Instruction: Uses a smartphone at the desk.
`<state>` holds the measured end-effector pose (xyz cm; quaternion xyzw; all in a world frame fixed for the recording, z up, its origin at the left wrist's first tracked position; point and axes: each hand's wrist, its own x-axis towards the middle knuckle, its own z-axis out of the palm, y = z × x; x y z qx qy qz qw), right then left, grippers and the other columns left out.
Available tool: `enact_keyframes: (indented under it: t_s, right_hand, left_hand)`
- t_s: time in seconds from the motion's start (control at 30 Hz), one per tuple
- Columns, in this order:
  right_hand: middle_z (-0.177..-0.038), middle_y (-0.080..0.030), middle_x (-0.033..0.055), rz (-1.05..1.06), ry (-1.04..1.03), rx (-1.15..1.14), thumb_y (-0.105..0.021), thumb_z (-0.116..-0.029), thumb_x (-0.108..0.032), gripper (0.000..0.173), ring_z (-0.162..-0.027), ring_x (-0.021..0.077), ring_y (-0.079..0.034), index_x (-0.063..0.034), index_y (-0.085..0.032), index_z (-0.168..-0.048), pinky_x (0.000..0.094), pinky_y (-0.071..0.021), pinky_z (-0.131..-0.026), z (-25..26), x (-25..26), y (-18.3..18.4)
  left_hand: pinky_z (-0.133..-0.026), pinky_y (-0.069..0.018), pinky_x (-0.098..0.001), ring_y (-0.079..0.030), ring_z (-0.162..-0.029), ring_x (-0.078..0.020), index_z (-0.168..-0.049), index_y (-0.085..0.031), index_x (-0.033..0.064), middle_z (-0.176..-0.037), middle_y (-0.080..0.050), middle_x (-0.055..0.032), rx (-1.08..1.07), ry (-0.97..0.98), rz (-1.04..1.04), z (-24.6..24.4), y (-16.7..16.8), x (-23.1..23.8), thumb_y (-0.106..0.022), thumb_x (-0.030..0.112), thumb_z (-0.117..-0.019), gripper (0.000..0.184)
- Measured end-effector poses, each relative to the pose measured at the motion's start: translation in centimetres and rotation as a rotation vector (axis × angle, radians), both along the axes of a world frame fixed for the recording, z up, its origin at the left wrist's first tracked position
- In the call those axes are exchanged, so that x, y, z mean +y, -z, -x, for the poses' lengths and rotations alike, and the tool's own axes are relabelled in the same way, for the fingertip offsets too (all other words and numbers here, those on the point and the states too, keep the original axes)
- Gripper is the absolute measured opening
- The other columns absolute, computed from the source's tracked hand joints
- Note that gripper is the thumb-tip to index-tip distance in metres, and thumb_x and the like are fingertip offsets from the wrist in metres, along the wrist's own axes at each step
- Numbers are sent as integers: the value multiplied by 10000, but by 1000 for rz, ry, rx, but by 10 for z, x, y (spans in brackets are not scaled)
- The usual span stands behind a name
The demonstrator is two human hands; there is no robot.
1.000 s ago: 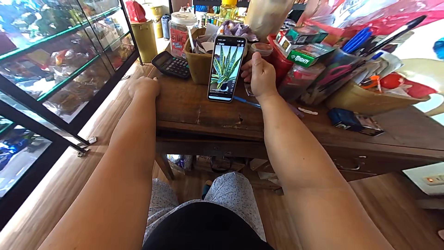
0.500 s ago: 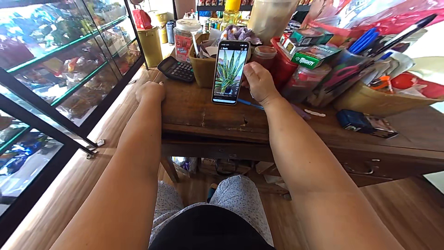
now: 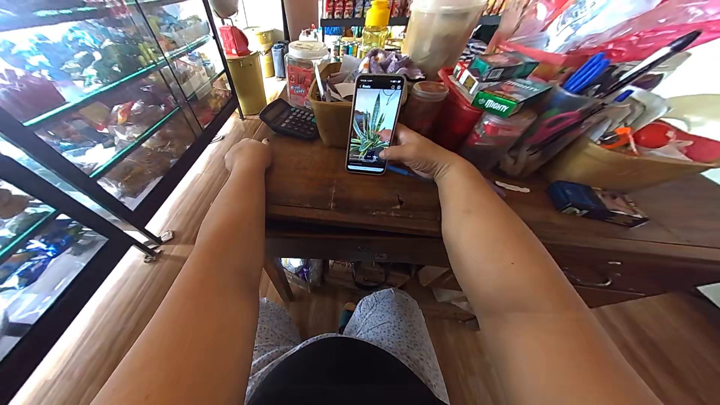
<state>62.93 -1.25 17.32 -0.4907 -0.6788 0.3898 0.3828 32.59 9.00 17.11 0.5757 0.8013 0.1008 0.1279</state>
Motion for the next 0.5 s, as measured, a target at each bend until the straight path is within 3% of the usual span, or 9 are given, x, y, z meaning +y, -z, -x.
enact_keyframes:
  t_s: [0.17, 0.33, 0.5]
  right_hand:
    - [-1410, -542, 151, 31, -4, -43, -615, -902, -31, 622, -1199, 126, -587, -27, -425, -1494, 283, -507, -986, 1, 0, -1]
    - [-1401, -577, 100, 44, -24, -4, -636, -900, -9, 725, -1215, 94, -608, -81, -328, -1553, 281, -514, -1022, 3, -3, -2]
    - [-1307, -638, 109, 44, 42, -8, -664, -930, -31, 584, -1164, 126, -637, -51, -447, -1472, 339, -531, -1010, 8, -2, -1]
  left_hand:
    - [-982, -438, -691, -577, -1291, -432, -1236, -660, -30, -1348, -619, -264, 13, 4, 0, 1, -1, 0, -345, 544, -1072, 675]
    - [-997, -432, -693, -572, -1292, -442, -1241, -652, -46, -1354, -607, -282, -25, 6, -10, -1, -2, -5, -368, 540, -1069, 674]
    - [-968, -467, -686, -604, -1251, -437, -1310, -630, -8, -1342, -625, -255, -74, 11, -30, 8, -2, -5, -400, 545, -1055, 651]
